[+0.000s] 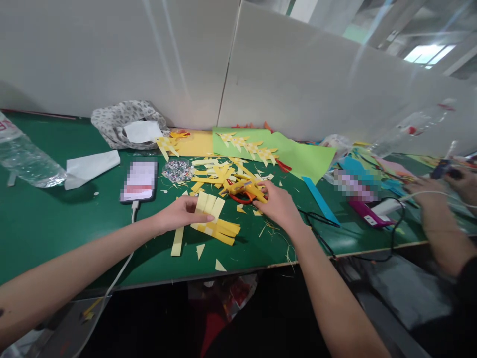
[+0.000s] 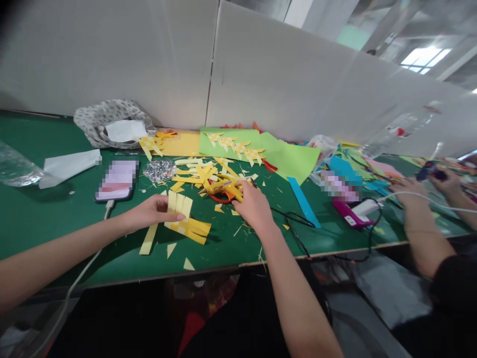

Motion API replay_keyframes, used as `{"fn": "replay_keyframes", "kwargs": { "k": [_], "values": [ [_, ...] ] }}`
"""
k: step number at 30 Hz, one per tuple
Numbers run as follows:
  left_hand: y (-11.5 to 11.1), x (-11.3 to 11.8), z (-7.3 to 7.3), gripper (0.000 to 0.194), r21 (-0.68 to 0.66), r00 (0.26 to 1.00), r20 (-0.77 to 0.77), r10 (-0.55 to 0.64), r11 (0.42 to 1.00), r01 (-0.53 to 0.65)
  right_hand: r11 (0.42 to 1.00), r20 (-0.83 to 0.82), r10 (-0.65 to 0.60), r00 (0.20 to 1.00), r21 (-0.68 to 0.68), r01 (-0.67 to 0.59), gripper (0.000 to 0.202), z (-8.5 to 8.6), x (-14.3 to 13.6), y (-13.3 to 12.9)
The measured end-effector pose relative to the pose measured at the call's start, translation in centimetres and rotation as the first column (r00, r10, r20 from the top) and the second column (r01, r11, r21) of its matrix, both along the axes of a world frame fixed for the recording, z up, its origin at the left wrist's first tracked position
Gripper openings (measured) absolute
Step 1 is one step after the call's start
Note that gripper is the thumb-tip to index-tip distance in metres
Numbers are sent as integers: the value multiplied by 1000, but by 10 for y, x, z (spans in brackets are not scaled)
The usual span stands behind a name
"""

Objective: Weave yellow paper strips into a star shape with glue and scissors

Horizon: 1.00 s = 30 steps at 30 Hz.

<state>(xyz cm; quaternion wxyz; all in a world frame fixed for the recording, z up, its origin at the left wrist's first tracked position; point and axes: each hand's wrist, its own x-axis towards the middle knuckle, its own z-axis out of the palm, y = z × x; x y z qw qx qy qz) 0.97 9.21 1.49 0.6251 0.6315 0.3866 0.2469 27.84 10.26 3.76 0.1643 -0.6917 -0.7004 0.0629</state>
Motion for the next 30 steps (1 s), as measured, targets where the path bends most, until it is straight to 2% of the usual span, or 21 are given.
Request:
{"fn": "replay_keyframes", "kwargs": {
  "k": [3,6,8,11,16,18,19,21,23,25,27,30],
  "values": [
    [-1,0,-1,27,-22,1000,12,-18,1000,18,998,-79,-17,997,53,21,39,4,2,2],
    [-1,1,-1,28,-25,1000,10,-18,1000,18,976,-157,-120,980,161,146,33,10,13,9],
    [-1,1,-1,29,-23,1000,9,-11,1000,12,943,-125,-222,967,226,246,31,11,24,17],
    [-1,0,0,28,-16,999,27,17,1000,-17,908,-45,-344,938,240,344,29,5,41,29],
    [-1,-1,0,23,-9,996,90,21,1000,-21,900,26,-402,915,194,390,26,-8,50,37],
    [-2,-1,-1,21,2,996,91,-13,1000,13,906,37,-351,936,268,329,21,-9,43,35],
    [-2,-1,-1,19,6,995,92,-30,1000,30,903,38,-293,955,339,263,20,-8,36,34],
    [-2,-1,-3,17,10,993,100,-64,998,63,911,41,-190,981,380,160,20,-7,18,31],
    [-2,0,-4,17,8,989,116,-97,995,96,940,-13,35,999,340,-29,25,-7,-5,31],
    [-2,1,-6,18,4,985,137,-108,994,108,953,-13,157,987,266,-148,31,-9,-29,34],
    [-1,2,-8,19,1,982,159,-105,994,106,953,38,226,973,198,-229,35,-13,-52,39],
    [-1,2,-9,17,-6,977,178,-119,993,122,950,128,269,955,128,-285,46,-21,-80,46]
  ]
}}
